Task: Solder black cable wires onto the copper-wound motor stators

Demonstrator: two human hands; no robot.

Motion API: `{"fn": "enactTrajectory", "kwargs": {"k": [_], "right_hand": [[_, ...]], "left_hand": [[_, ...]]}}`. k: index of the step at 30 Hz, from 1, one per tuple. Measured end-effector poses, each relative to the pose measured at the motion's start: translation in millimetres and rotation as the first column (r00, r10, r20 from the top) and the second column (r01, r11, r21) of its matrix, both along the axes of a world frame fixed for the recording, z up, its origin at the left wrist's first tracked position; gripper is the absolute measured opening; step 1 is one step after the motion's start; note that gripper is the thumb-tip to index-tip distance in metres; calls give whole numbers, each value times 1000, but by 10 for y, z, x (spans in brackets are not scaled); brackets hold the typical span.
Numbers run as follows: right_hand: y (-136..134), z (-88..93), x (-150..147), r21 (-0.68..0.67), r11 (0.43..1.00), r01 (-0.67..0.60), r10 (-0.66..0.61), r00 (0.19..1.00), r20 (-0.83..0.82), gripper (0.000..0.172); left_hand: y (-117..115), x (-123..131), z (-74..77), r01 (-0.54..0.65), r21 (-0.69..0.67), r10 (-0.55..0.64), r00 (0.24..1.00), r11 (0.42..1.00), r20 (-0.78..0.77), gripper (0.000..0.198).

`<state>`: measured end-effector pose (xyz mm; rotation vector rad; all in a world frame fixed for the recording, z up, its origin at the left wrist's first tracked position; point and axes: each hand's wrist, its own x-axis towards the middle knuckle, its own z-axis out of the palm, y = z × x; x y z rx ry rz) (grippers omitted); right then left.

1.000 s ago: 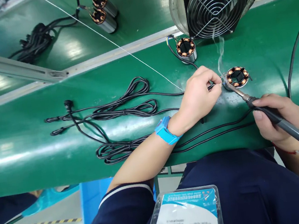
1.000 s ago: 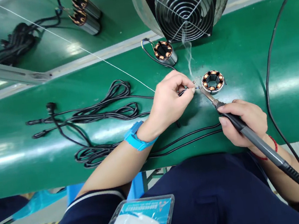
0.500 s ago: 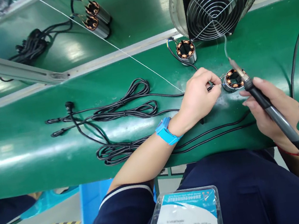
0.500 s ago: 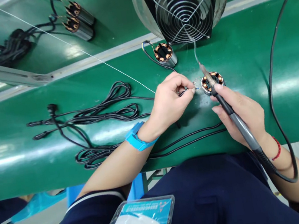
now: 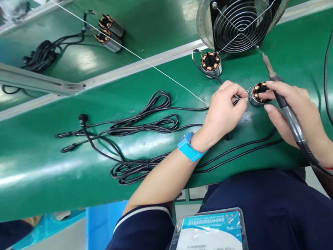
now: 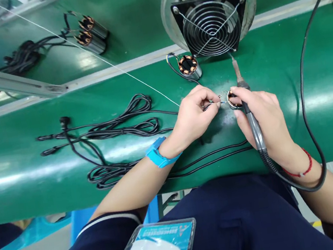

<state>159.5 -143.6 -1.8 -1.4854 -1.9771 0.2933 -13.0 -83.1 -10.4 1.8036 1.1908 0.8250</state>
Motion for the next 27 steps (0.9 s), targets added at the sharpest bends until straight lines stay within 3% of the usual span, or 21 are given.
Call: {"fn": "enactTrajectory", "kwargs": {"k": [3, 6, 8, 10, 13, 19, 27], "right_hand": [[119, -24, 44, -3, 1000, -12, 12, 1000, 10, 44], [243, -111, 80, -47, 994, -100, 100, 995, -5, 53], [288, -176, 84, -48, 991, -128, 127, 991, -31, 55], [290, -216, 73, -33, 992, -124, 122, 992, -44, 54], [240, -224, 57, -7, 992, -125, 124, 990, -72, 52], [149, -204, 70, 29, 992, -119, 122, 983, -140, 52], [188, -254, -4, 126, 982, -137, 137, 991, 15, 51]], "left_hand": [[27, -31, -4, 23, -252, 17, 987, 967, 158, 18], [76, -83, 45, 141, -581, 35, 959, 802, 280, 9], [110, -114, 94, 189, -693, 76, 940, 696, 333, 9], [133, -129, 133, 182, -744, 148, 923, 643, 354, 14], [139, -109, 145, 113, -763, 208, 927, 637, 311, 16], [97, -24, 101, 56, -716, 176, 953, 696, 246, 10], [143, -102, 161, 124, -790, 182, 941, 600, 286, 24]]}}
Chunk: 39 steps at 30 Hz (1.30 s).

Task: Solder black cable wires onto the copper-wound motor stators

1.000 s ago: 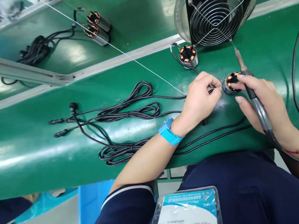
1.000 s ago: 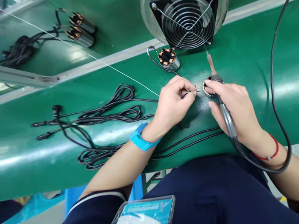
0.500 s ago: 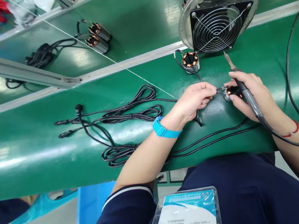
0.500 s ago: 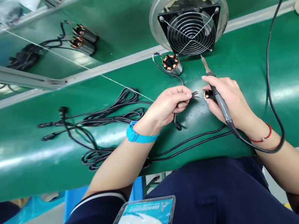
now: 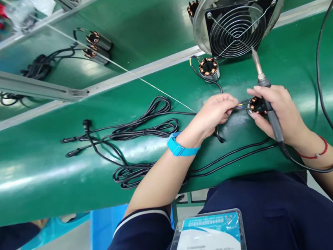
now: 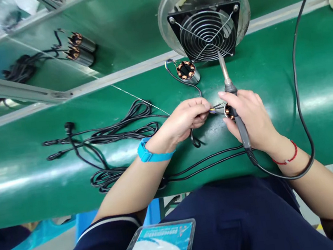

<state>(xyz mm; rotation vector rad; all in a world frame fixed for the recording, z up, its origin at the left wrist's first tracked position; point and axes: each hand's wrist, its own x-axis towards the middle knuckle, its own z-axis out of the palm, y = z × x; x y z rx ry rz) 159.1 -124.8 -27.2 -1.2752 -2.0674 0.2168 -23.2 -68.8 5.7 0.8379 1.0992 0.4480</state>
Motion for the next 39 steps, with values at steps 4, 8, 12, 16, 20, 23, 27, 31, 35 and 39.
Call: {"fn": "enactTrajectory", "kwargs": {"k": [4, 8, 12, 16, 20, 23, 27, 31, 35, 39], "right_hand": [[12, 0, -13, 46, 999, 26, -28, 999, 44, 39], [-18, 1, -23, 54, 995, 84, -81, 995, -52, 37], [-26, 2, -48, -13, 987, 158, -159, 984, -82, 35], [-26, 4, 13, 7, 991, 135, -133, 982, -133, 45], [-50, -53, 176, -35, 980, 197, -200, 955, -221, 44], [-72, -98, 253, -104, 967, 233, -253, 924, -288, 43], [-91, -108, 252, -133, 968, 211, -243, 920, -306, 42], [-83, -116, 251, -160, 962, 223, -265, 907, -327, 43], [-67, -144, 276, -243, 932, 270, -344, 871, -350, 44], [-66, -169, 291, -329, 895, 302, -408, 853, -326, 48]], "left_hand": [[-4, -22, -6, 63, -44, -59, 994, 997, 93, 19], [-61, 42, -89, 209, -24, -204, 969, 978, 140, 12], [-80, 85, -130, 210, 221, -217, 976, 952, 7, 15], [57, -53, -152, 146, 592, 9, 968, 792, -251, 16], [270, -274, -195, 59, 700, 264, 901, 712, -345, 15], [393, -372, -123, 230, 722, 267, 822, 652, -503, 34], [469, -338, 90, 617, 448, -96, 649, 647, -755, 62], [486, -170, 124, 685, 328, -58, 476, 650, -878, 72], [517, -164, 23, 652, 293, -38, 443, 699, -896, 58], [595, -405, -19, 592, 344, 47, 458, 729, -888, 39]]}}
